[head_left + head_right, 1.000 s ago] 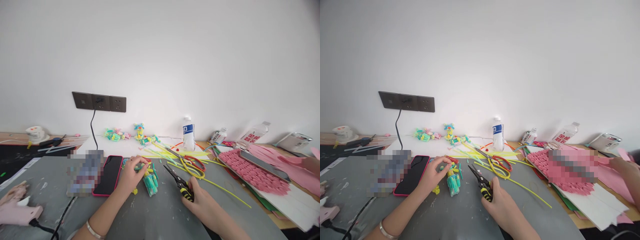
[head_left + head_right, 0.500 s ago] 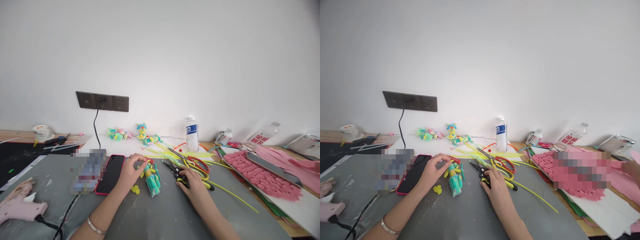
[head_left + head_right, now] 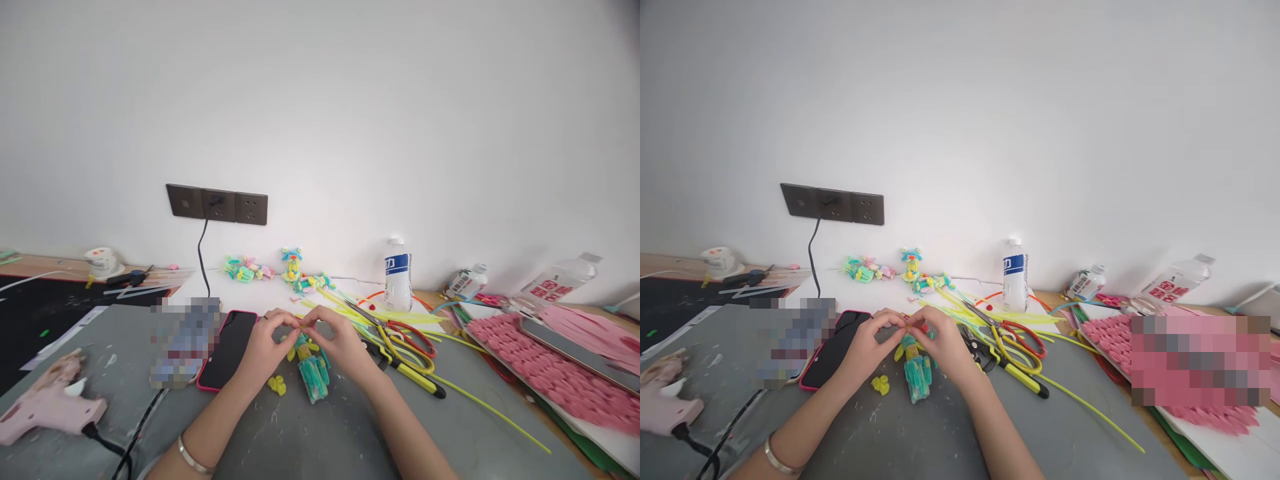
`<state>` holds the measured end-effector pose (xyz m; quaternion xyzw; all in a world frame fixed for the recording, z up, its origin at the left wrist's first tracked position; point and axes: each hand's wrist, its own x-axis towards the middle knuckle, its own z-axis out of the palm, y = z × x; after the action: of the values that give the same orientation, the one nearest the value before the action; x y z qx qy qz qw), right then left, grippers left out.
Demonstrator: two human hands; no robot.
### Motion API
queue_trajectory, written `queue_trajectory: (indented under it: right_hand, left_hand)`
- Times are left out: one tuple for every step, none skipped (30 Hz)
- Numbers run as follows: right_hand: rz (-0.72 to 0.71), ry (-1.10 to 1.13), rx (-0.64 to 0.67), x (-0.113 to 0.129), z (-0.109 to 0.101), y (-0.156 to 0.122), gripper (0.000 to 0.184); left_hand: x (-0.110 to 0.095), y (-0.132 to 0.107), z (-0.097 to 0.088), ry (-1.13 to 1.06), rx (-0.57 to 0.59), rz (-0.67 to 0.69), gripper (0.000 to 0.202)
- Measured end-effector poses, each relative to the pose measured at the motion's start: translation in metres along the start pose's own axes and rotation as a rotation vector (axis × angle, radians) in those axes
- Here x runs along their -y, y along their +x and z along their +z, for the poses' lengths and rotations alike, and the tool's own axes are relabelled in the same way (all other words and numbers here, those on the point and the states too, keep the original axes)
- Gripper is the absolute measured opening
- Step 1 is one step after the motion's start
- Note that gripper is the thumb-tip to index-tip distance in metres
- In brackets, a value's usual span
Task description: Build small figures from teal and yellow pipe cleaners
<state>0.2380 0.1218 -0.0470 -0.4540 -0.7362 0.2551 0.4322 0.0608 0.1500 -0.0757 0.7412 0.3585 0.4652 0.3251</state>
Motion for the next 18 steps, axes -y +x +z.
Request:
queue_trajectory:
  right_hand:
    - [0.016,0.035,-0.006,-0.003,0.002,0.002,0.01]
    - [0.037,0.072,-0.021,-0.006,0.004,0.002,0.012]
    - [0.058,0.106,-0.031,-0.009,0.005,0.002,0.014]
    - [0.077,0.137,-0.034,-0.011,0.006,0.001,0.016]
    - [0.092,0.166,-0.031,-0.012,0.007,0.0,0.017]
    - [0.101,0.193,-0.024,-0.012,0.006,-0.002,0.017]
    - [0.104,0.216,-0.013,-0.012,0.006,-0.003,0.017]
    - [0.105,0.235,0.002,-0.012,0.005,-0.005,0.017]
    - [0.106,0.253,0.012,-0.011,0.004,-0.006,0.017]
    - [0.107,0.271,0.016,-0.01,0.003,-0.007,0.017]
    - [0.111,0.289,0.02,-0.009,0.002,-0.008,0.017]
    - [0.118,0.308,0.024,-0.008,0.0,-0.009,0.018]
    - [0.127,0.327,0.033,-0.007,-0.001,-0.009,0.02]
    - [0.137,0.345,0.046,-0.006,-0.001,-0.01,0.021]
    - [0.145,0.359,0.062,-0.006,-0.002,-0.01,0.023]
    - [0.151,0.369,0.081,-0.005,-0.003,-0.01,0.024]
    - [0.152,0.374,0.095,-0.005,-0.003,-0.01,0.025]
    - [0.151,0.378,0.104,-0.005,-0.004,-0.01,0.026]
  left_hand:
    - [0.0,0.0,0.0,0.003,-0.003,-0.003,0.007]
    - [-0.001,0.0,0.0,0.002,-0.004,-0.004,0.007]
    - [-0.002,0.0,-0.001,-0.001,-0.004,-0.002,0.007]
    - [-0.003,-0.001,-0.001,-0.006,-0.004,0.001,0.007]
    - [-0.004,-0.001,-0.001,-0.012,-0.002,0.005,0.007]
    - [-0.006,0.0,-0.002,-0.022,0.002,0.012,0.008]
    - [-0.008,0.0,-0.002,-0.032,0.007,0.015,0.008]
    - [-0.01,0.0,-0.002,-0.046,0.014,0.02,0.009]
    - [-0.012,-0.001,-0.003,-0.063,0.018,0.024,0.009]
    - [-0.013,-0.001,-0.003,-0.079,0.023,0.025,0.009]
    - [-0.015,-0.001,-0.003,-0.096,0.029,0.025,0.009]
    - [-0.016,-0.001,-0.003,-0.114,0.036,0.022,0.009]
    - [-0.017,-0.002,-0.004,-0.133,0.046,0.018,0.008]
    - [-0.017,-0.002,-0.004,-0.151,0.058,0.011,0.008]
    - [-0.018,-0.002,-0.004,-0.164,0.07,0.004,0.007]
    - [-0.018,-0.002,-0.005,-0.172,0.083,-0.004,0.007]
    - [-0.018,-0.002,-0.005,-0.172,0.096,-0.013,0.006]
    - [-0.018,-0.003,-0.006,-0.172,0.108,-0.023,0.007]
